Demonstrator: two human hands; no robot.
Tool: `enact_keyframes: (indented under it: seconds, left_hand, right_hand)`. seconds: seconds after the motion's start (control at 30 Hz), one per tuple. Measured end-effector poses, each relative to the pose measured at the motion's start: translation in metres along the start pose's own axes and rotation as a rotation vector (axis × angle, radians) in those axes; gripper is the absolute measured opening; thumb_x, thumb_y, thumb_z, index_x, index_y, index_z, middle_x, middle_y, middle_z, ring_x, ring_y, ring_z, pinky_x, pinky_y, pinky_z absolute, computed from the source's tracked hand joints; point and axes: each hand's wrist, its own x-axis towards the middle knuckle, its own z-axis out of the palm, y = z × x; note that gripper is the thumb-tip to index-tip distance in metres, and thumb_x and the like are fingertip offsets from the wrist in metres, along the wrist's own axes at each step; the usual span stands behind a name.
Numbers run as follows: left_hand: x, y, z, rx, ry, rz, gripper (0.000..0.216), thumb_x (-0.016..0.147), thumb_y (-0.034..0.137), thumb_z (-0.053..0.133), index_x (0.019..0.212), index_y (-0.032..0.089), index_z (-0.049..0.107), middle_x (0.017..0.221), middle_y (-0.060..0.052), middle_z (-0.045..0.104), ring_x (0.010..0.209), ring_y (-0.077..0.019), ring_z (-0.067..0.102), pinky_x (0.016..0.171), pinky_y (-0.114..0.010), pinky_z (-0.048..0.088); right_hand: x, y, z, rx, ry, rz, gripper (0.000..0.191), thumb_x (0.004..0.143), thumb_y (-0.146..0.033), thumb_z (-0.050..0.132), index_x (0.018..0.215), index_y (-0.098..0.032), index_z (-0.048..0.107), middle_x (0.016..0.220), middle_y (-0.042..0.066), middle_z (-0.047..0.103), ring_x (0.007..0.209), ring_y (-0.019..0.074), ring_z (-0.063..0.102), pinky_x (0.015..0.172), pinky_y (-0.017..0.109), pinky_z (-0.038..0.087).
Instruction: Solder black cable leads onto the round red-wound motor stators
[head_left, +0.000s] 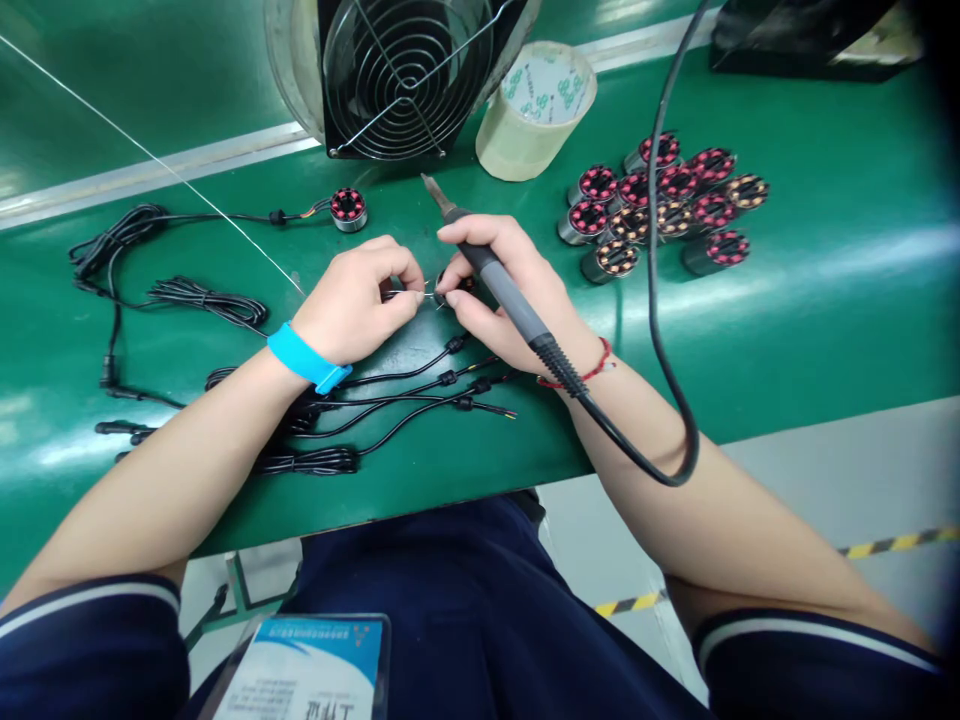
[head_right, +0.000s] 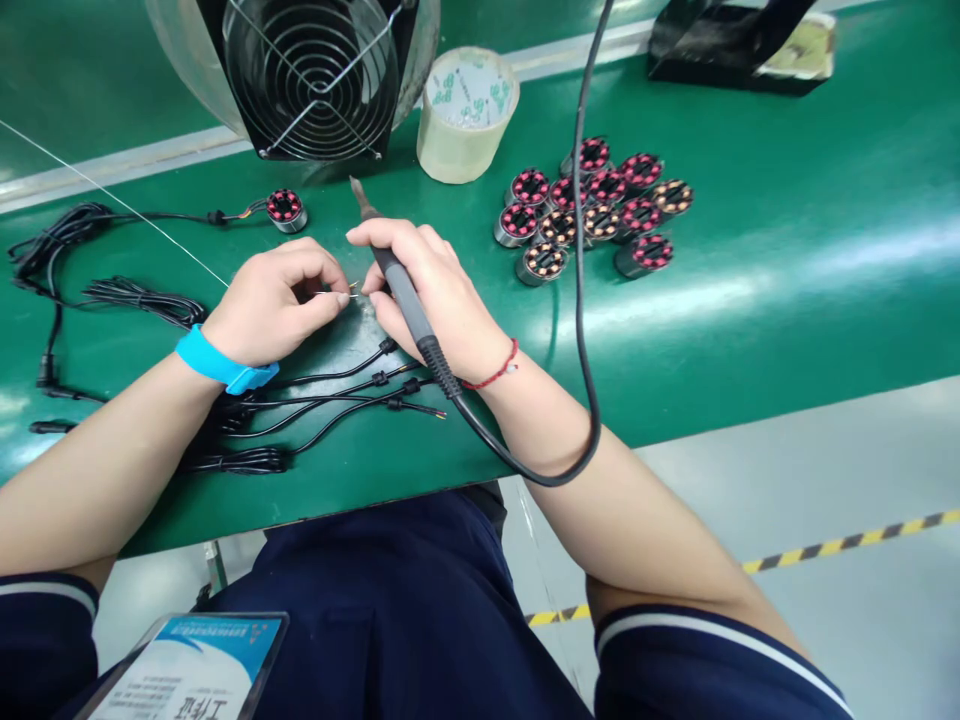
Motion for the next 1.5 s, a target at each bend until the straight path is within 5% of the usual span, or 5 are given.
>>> enact_keyframes:
  seconds: [0.3,0.47,0.77,1.03,1.5]
  left_hand:
    - [0.002,-0.002,0.001,-0.128,-0.050,-0.188,0.005,0.069,0.016,0.057,0.067,0.016,0.062,0.071,0.000,0.060,0.062,-0.0113,0.051,0.065,-0.030,0.046]
    - [0.003,-0.001,0.002,-0.156,-0.046,-0.224,0.005,0.070,0.018,0.056,0.068,0.016,0.061,0.069,0.000,0.061,0.061,-0.0115,0.052,0.062,-0.028,0.046]
    - [0.002,-0.006,0.004,-0.123,-0.018,-0.118,0.004,0.072,0.018,0.056,0.068,0.018,0.057,0.072,-0.001,0.060,0.067,-0.0146,0.056,0.066,-0.032,0.051]
    - [0.002,-0.003,0.004,-0.083,-0.041,-0.159,0.006,0.073,0.014,0.055,0.067,0.017,0.055,0.078,-0.003,0.061,0.068,-0.0146,0.057,0.068,-0.034,0.052]
    - [0.003,0.002,0.004,-0.076,-0.035,-0.202,0.010,0.071,0.009,0.058,0.067,0.017,0.056,0.072,-0.001,0.060,0.063,-0.0128,0.051,0.063,-0.032,0.047]
  right_hand:
    - [0.002,-0.002,-0.001,-0.081,-0.066,0.021,0.034,0.087,-0.025,0.057,0.120,-0.030,0.049,0.090,0.001,0.069,0.101,0.0274,0.061,0.097,0.052,0.048]
    - [0.004,-0.005,0.005,-0.055,-0.003,0.092,0.040,0.084,-0.016,0.057,0.122,-0.028,0.048,0.091,0.000,0.069,0.092,0.0231,0.063,0.095,0.043,0.049]
    - [-0.005,-0.014,-0.007,0.041,0.229,0.103,0.021,0.097,-0.038,0.052,0.116,-0.031,0.058,0.120,0.001,0.064,0.082,0.0163,0.069,0.083,0.035,0.058]
    - [-0.011,-0.025,-0.023,-0.020,0.442,-0.047,0.020,0.092,-0.040,0.059,0.081,-0.024,0.062,0.076,0.000,0.059,0.068,0.0158,0.063,0.071,0.037,0.055]
    - [-0.017,-0.032,-0.024,-0.063,0.358,-0.030,0.019,0.092,-0.038,0.055,0.078,-0.028,0.062,0.075,-0.002,0.062,0.064,0.0157,0.064,0.059,0.034,0.057]
